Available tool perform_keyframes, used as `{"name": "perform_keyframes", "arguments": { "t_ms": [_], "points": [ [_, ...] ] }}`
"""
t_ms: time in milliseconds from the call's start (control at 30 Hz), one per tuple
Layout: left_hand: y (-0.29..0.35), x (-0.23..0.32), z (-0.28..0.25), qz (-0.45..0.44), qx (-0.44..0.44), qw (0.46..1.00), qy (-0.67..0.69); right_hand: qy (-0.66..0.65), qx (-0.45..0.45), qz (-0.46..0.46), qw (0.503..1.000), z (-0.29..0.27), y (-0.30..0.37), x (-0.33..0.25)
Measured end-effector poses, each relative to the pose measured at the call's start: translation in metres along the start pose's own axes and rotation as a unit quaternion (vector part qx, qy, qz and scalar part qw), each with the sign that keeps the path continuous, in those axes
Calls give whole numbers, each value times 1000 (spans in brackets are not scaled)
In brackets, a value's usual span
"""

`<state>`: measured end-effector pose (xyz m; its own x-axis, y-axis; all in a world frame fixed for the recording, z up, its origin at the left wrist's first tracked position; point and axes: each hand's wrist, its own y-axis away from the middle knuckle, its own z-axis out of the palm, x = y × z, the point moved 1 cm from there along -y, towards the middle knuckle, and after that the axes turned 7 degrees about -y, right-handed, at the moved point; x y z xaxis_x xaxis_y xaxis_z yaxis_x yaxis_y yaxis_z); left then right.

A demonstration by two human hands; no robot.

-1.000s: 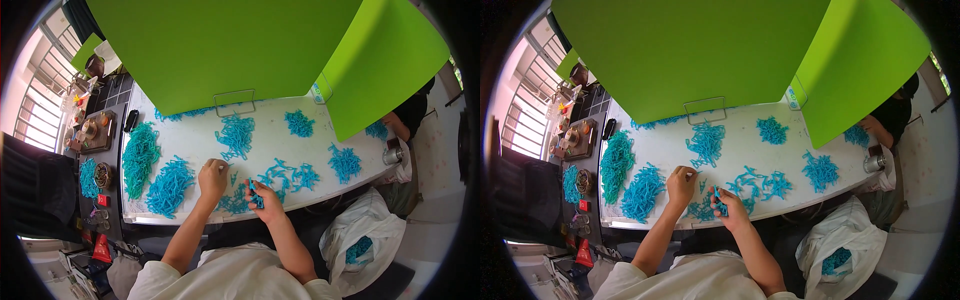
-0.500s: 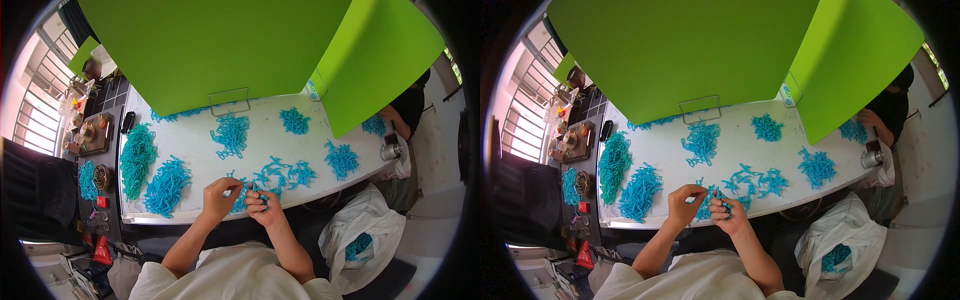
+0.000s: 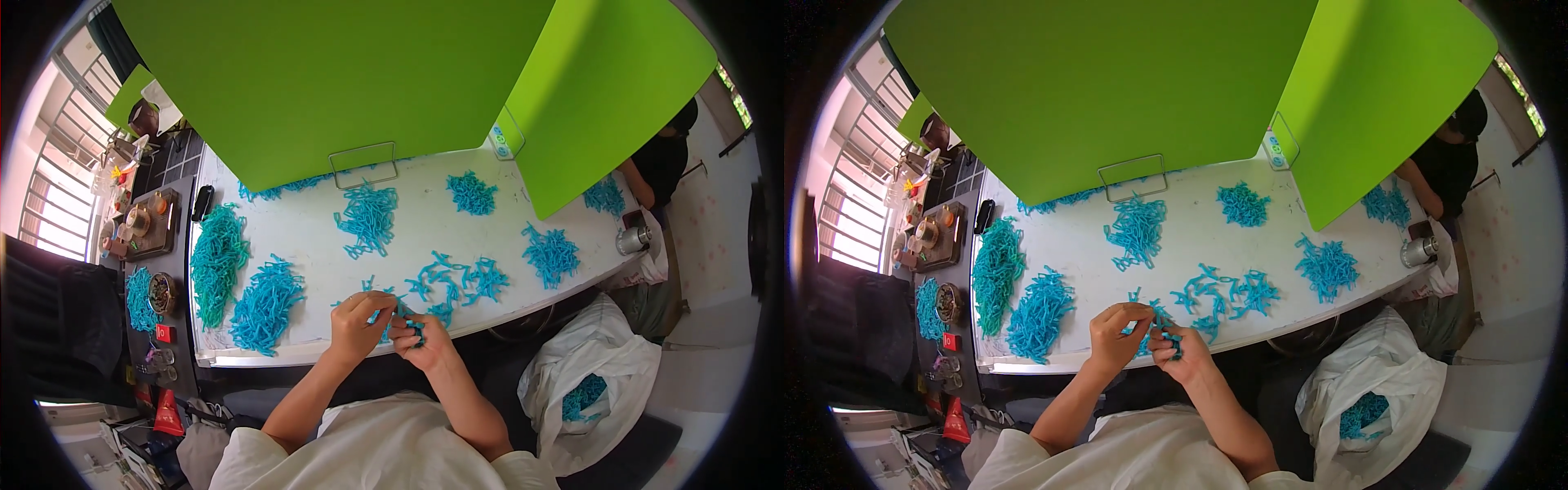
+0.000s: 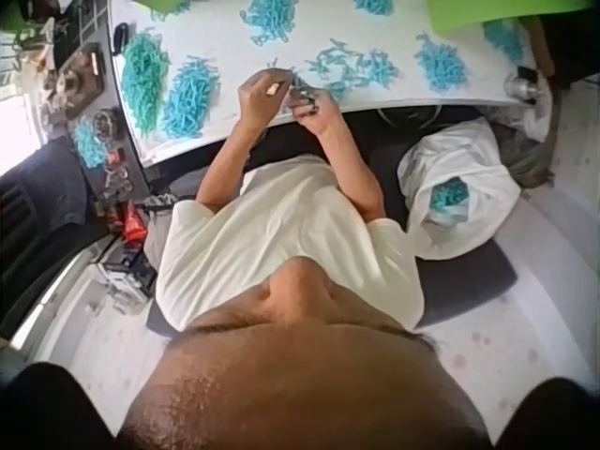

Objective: Assembling small blue plastic interlocking parts by hand at a workbench.

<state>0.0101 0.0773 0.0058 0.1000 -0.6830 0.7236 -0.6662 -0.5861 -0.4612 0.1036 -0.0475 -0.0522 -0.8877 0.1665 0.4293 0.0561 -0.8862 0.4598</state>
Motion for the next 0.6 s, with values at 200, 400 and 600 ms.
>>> {"name": "perform_keyframes", "arguments": {
  "t_ms": [200,400,600],
  "points": [
    [0,-1,2,5,2,1000,-5,-71,-66,12,995,4,5,-3],
    [1,-1,5,-1,0,1000,3,-39,-76,22,996,0,5,0],
    [2,-2,3,2,5,1000,-5,-42,-84,2,996,-1,5,-3]
  ]
}}
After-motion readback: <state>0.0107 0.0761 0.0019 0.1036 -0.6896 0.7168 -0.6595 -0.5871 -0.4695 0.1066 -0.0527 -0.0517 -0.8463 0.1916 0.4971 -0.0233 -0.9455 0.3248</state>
